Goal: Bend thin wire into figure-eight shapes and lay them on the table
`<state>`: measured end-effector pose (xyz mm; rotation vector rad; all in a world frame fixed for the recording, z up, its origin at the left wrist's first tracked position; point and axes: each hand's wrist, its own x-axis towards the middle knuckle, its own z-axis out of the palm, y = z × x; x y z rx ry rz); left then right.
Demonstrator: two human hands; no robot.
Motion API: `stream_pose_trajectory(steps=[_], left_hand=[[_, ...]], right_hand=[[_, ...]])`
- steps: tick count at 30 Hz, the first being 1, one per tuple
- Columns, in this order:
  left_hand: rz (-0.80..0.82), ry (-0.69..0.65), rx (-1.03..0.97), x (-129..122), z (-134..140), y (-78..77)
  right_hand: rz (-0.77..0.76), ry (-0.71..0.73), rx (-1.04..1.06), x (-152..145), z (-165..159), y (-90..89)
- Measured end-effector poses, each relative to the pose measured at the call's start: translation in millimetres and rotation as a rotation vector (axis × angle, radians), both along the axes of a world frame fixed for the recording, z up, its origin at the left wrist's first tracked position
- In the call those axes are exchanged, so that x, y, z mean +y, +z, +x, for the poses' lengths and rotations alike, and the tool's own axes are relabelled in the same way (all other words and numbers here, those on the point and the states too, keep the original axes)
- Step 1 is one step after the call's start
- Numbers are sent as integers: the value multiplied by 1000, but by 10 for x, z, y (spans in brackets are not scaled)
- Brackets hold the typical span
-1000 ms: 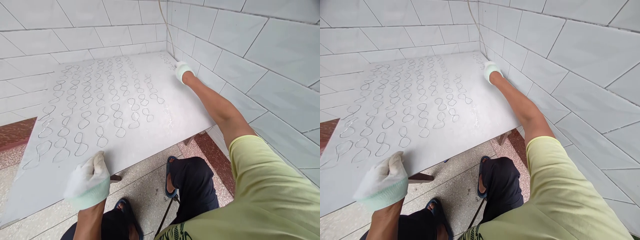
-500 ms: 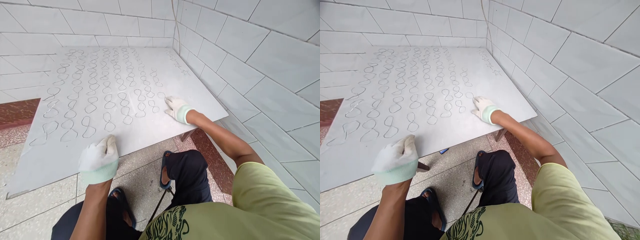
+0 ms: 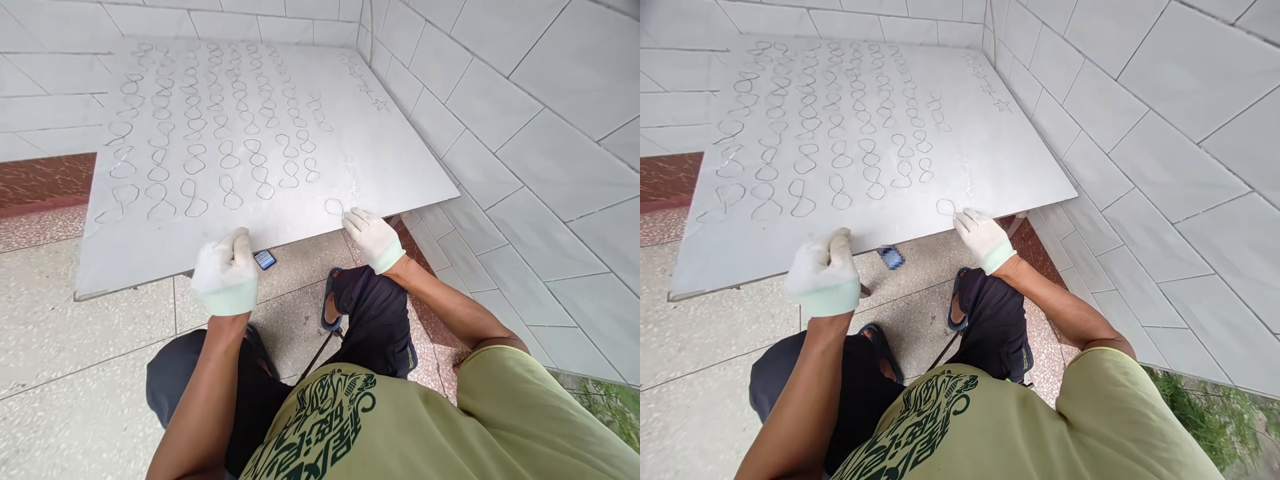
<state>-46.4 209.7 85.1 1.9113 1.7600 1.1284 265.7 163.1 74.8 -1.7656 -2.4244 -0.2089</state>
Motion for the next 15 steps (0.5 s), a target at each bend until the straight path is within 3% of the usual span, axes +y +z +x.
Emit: stream_pose_trajectory(steps=[3,6,9,11,15], left_hand=[[21,-50,-96,-339,110,-55],[-281,-302,-340,-623,267,-158],[-620,-423,-790,-740,410,-348],[-781,-429,-970,-744,472,-491],[-829,-299,-958,-667,506,-710]], right_hand=[[12,61,-23,-196,48,88],[22,119,13,-397,-76,171],[-71,273,-8,-528,-364,143],[-161,408,-34,-559,-567,44],[-210,469,-34,-497,-823,-193]])
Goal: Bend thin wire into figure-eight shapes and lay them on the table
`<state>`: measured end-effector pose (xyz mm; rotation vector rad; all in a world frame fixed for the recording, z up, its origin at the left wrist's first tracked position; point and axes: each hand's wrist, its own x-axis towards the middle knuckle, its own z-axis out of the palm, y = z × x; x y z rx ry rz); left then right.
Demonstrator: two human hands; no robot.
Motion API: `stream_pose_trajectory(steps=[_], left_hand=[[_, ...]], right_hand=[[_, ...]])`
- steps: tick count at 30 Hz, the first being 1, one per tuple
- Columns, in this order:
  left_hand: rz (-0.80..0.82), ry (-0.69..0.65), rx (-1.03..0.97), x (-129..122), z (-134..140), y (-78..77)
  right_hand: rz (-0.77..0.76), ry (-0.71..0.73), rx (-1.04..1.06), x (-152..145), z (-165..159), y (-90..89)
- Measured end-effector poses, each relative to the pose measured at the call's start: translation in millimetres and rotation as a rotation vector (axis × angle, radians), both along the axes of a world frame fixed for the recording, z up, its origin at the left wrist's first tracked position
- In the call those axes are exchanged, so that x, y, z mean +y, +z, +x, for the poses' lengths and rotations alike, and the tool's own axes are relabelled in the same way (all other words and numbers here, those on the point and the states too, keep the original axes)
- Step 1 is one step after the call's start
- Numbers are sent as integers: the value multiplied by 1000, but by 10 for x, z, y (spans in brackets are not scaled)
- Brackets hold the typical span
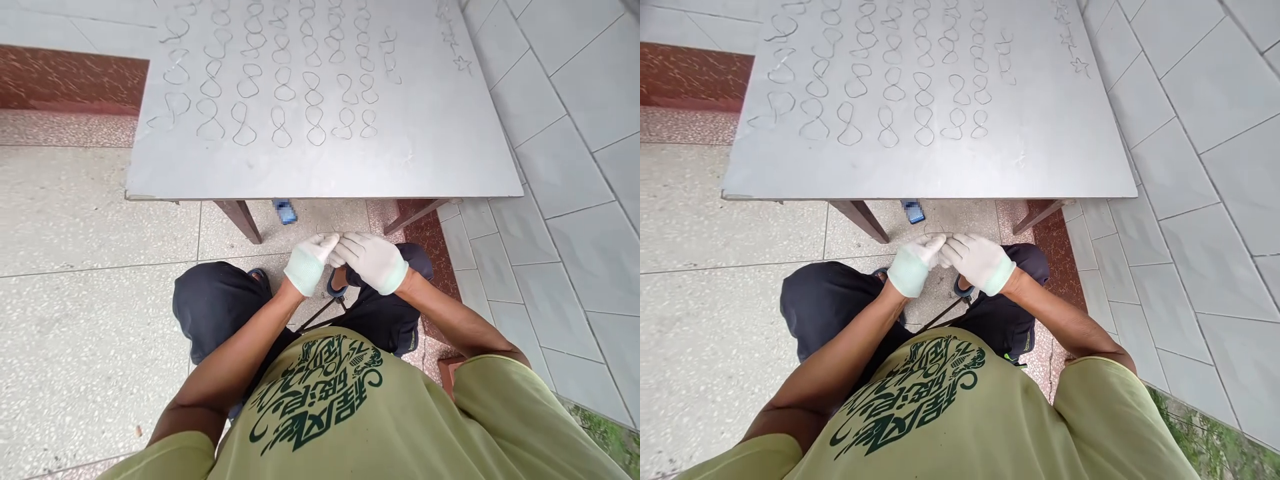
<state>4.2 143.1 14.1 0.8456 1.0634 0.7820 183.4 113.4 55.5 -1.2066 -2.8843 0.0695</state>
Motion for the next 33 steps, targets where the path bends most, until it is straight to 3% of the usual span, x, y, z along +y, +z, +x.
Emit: stream_pose_trajectory(steps=[4,7,10,12,15,17,19,21,28,33], left_hand=[[-1,92,15,89,-94,-87],[106,198,73,122,-248,-24],[262,340,147,122,-452,196],[370,393,194,123,-585,417],[485,425,183,162,-735,778],[512,389,250,223,-794,987],[528,339,324,311,-833,1144],[545,291,358,420,-865,1240],[681,192,221,898,-988,1256],[677,158,252,1146,-987,1336]], right_hand=[[-38,0,31,155,-137,-76],[-63,34,102,278,-257,-5],[-89,102,257,347,-372,169],[-92,57,384,366,-440,336],[-109,-315,619,437,-563,600],[-311,-404,774,551,-667,748],[-529,-397,853,704,-773,864],[-646,-388,882,861,-853,959],[-650,-491,1127,1172,-937,1206],[-614,-585,1306,1281,-985,1190]])
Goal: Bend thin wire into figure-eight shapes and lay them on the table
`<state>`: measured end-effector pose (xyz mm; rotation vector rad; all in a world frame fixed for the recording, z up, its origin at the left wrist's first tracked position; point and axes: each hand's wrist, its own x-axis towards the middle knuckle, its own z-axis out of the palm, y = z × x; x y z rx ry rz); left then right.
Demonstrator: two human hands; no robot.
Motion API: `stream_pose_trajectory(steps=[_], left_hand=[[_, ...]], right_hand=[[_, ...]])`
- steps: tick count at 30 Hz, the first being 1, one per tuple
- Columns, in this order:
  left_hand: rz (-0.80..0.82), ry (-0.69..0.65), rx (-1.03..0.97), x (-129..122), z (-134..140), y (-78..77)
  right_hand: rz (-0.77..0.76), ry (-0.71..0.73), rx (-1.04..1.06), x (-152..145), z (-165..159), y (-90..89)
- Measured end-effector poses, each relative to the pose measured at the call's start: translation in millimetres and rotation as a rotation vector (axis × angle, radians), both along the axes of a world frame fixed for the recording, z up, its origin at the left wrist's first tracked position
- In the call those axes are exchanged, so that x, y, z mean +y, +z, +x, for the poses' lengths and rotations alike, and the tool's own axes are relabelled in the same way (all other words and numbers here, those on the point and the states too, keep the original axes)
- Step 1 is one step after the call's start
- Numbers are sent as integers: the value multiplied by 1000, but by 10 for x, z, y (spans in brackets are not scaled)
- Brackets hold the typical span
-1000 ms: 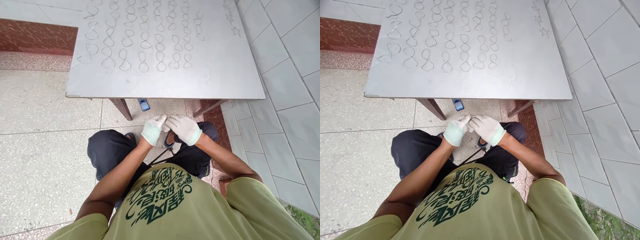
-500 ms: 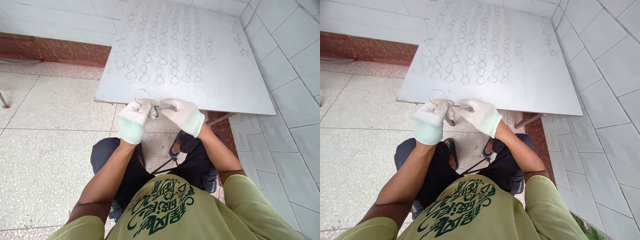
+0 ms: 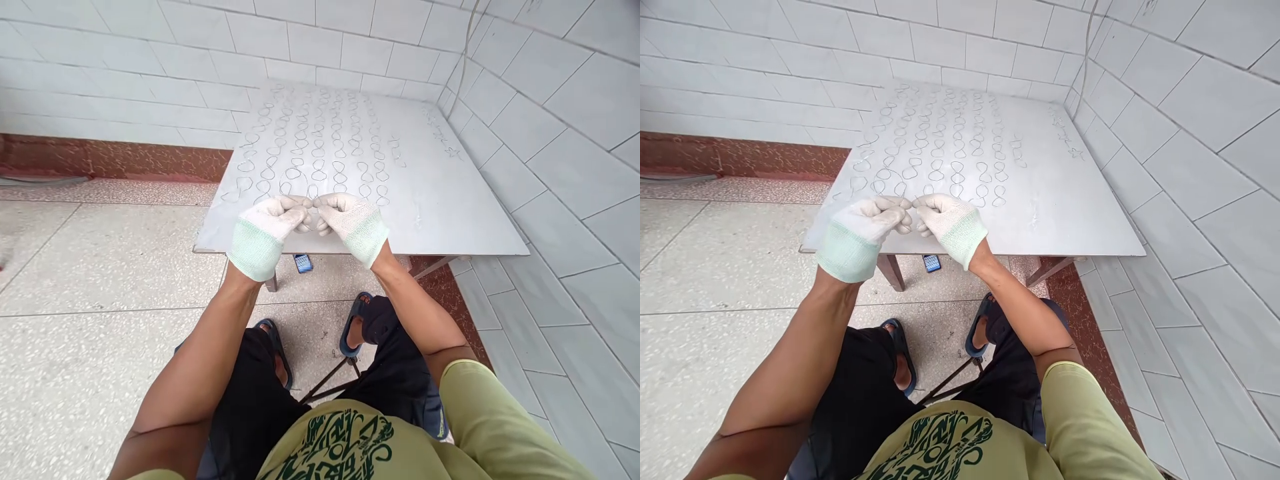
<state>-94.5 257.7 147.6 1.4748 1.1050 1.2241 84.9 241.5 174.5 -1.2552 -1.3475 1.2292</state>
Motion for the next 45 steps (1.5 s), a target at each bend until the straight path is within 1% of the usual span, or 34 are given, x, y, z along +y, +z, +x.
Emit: stream_pose_trajectory(steps=[3,5,8,12,17,19,22,25,28,30,32,33,34,36,39,42,45], left_hand=[[-38,-38,-9,95,35,64],[-40,-54,-17,143,77,63],[-17,-37,-29,184,166,-8],[-34,19,-123,187,297,-119],[-71,1,-145,156,421,-189],[-33,-18,-130,125,455,-216],[103,-66,-62,53,493,-236],[243,-134,100,-25,515,-215],[367,-245,291,-68,505,-178],[364,-298,310,-60,472,-164],[241,-228,245,-19,429,-161],[169,-114,176,10,411,-163],[120,-31,122,41,397,-167],[68,59,19,98,389,-180],[87,69,-45,142,405,-205],[161,85,-15,122,416,-209],[209,119,41,63,418,-171]], right_hand=[[-3,-49,57,43,27,-51],[-8,-58,73,61,72,-82],[-23,-65,97,80,151,-138],[-37,-74,131,112,234,-247],[73,-147,219,141,317,-323],[89,-179,246,144,350,-324],[106,-227,280,141,393,-311],[127,-254,298,127,440,-280],[109,-237,240,94,498,-221],[109,-221,201,60,525,-172],[123,-221,173,21,525,-128],[127,-228,160,4,514,-112],[125,-233,146,-11,495,-102],[109,-226,117,-28,443,-102],[96,-182,87,-33,356,-141],[94,-156,39,-43,297,-169],[103,-165,-34,-75,274,-160]])
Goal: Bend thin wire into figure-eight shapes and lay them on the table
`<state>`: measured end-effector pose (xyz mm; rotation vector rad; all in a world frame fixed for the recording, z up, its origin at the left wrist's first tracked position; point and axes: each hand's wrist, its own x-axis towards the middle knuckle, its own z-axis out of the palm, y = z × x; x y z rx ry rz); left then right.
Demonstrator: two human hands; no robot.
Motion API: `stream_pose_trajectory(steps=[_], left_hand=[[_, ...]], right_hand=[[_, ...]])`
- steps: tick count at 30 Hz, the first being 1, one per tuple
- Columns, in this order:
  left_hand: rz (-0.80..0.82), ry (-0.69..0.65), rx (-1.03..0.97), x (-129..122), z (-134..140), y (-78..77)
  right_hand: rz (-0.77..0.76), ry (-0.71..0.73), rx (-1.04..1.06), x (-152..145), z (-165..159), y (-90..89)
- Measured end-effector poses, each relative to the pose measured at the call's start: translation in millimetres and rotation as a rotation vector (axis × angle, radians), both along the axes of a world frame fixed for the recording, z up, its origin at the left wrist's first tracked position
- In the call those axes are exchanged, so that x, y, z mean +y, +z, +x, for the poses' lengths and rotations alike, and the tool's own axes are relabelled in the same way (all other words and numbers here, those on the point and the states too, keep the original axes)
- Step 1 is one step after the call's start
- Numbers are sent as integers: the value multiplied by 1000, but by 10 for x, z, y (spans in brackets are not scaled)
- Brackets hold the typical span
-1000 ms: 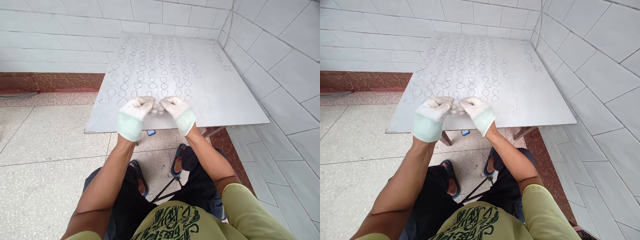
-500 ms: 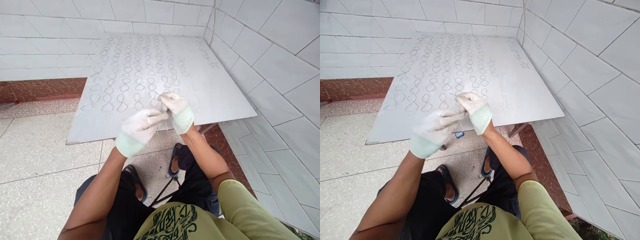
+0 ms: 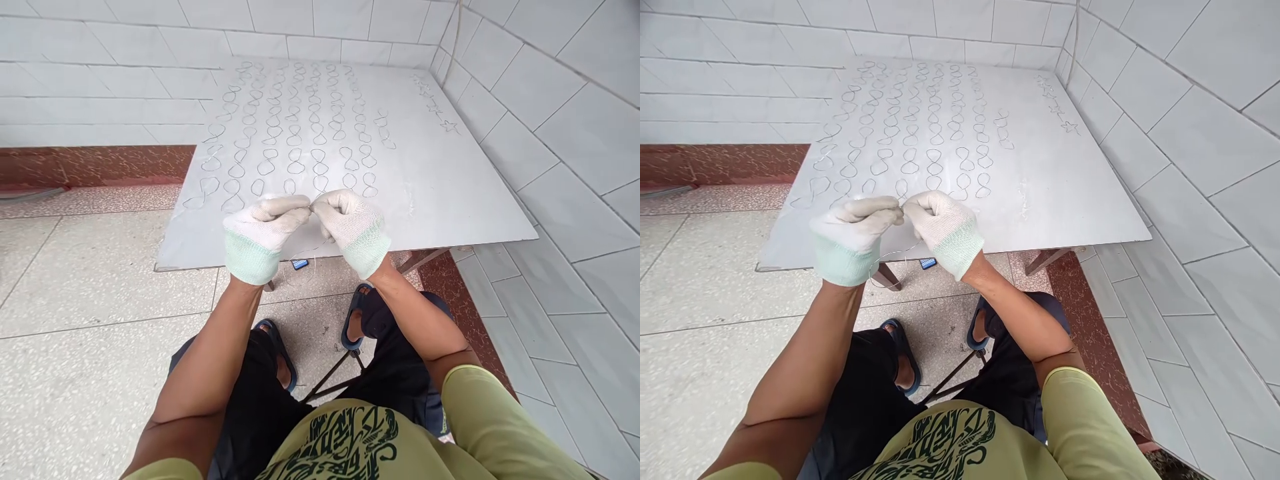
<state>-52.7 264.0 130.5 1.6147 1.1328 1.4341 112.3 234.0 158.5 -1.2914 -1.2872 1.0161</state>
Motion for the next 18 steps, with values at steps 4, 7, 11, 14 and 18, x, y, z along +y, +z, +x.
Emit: stream_pose_trajectory(steps=[4,7,11,14,18], left_hand=[[52,55,3,-34,7,42],[-7,36,-56,30,5,12],[-88,-40,-159,139,-12,-50],[-104,-99,-209,175,-30,-63],[-59,-241,-260,205,-79,-65]], right_hand=[[16,21,44,-33,-15,9],[-19,55,153,-37,-46,3],[-86,72,199,-60,-89,13],[-58,78,218,-99,-103,23],[-27,91,213,-163,-111,52]])
